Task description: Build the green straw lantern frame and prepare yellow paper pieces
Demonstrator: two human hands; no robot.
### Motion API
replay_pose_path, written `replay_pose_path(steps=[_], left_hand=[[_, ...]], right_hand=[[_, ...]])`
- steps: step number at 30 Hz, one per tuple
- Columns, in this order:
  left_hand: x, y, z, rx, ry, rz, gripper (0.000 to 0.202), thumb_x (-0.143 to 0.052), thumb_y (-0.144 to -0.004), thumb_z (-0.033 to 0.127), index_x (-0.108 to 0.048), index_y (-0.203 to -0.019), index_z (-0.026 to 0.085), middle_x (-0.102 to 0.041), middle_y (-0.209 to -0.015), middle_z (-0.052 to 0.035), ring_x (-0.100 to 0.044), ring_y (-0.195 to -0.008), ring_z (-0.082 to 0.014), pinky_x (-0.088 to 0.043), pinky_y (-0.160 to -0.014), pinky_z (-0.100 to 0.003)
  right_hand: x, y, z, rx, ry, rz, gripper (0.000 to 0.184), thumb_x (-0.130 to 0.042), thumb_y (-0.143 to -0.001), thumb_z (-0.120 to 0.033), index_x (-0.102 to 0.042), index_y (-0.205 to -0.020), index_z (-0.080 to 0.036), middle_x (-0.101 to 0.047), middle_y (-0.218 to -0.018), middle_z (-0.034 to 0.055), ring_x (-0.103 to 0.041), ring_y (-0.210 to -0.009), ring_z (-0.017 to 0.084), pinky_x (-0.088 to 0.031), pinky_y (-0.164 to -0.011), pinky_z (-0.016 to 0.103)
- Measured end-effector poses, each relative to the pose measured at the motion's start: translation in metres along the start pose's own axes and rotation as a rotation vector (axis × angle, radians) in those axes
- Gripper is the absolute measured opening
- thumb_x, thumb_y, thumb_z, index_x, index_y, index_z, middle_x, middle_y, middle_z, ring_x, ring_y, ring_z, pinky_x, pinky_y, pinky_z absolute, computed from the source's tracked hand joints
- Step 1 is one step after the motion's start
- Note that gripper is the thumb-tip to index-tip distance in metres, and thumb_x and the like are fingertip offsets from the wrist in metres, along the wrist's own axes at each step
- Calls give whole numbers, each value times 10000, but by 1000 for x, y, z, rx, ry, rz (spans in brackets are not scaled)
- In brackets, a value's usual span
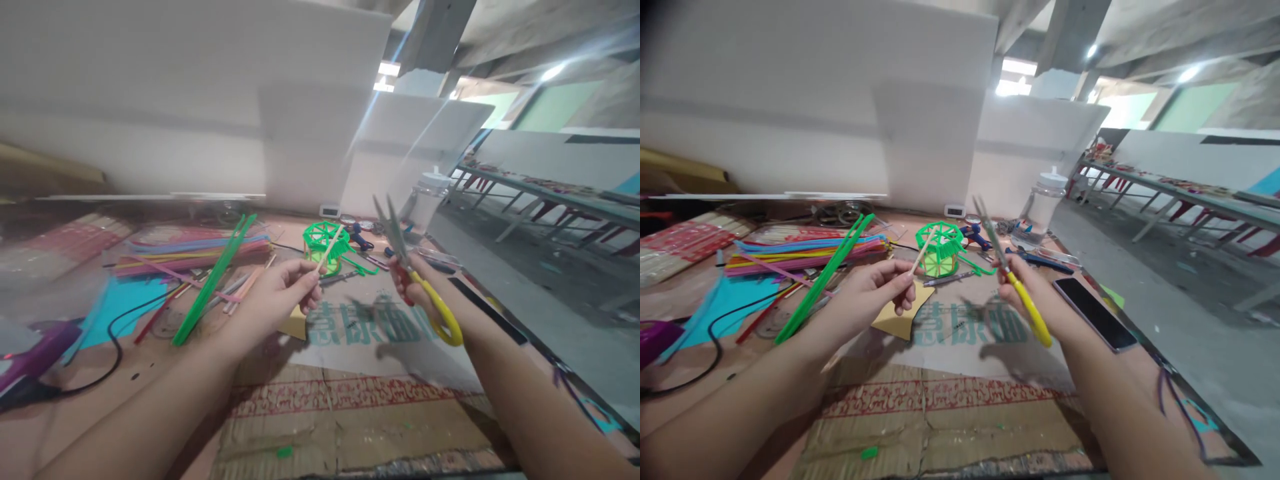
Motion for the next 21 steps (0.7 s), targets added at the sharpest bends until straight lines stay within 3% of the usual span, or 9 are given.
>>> replay_pose_path(steps=[4,8,15,21], left_hand=[[15,-1,6,-73,-53,100,298,-624,-904,459,-609,-886,162,-631,-691,20,-583,-595,-104,-471,-577,-243],[19,1,10,-106,-164,148,297,-602,-925,453,-614,-835,170,-647,-714,13,-596,-638,-109,-478,-625,-245],[3,5,12,-27,-255,62,199,-544,-871,317,-625,-766,169,-574,-578,35,-518,-524,-108,-406,-528,-234],[3,9,9,-51,-389,49,233,-540,-900,367,-678,-852,186,-546,-588,43,-496,-512,-108,-364,-483,-218]], right_hand=[[-49,9,-7,5,-85,-137,625,-692,-793,-665,-533,-1206,-223,-496,-898,17,-462,-730,166,-412,-620,285],[-78,15,-14,-14,-59,-229,648,-656,-825,-691,-536,-1223,-194,-523,-950,32,-460,-782,170,-421,-665,286],[-98,22,-31,0,-157,-305,685,-669,-811,-711,-546,-1233,-186,-579,-1010,50,-506,-843,186,-448,-762,313],[-100,24,-28,-2,-200,-329,712,-635,-822,-734,-548,-1275,-192,-578,-1009,49,-506,-847,182,-461,-768,308]])
Point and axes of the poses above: each hand's wrist, its own y-axis away from the middle knuckle, its own x-axis out of the back of the hand, z = x × y, the point moved 9 cm from there along -y, towards the middle knuckle
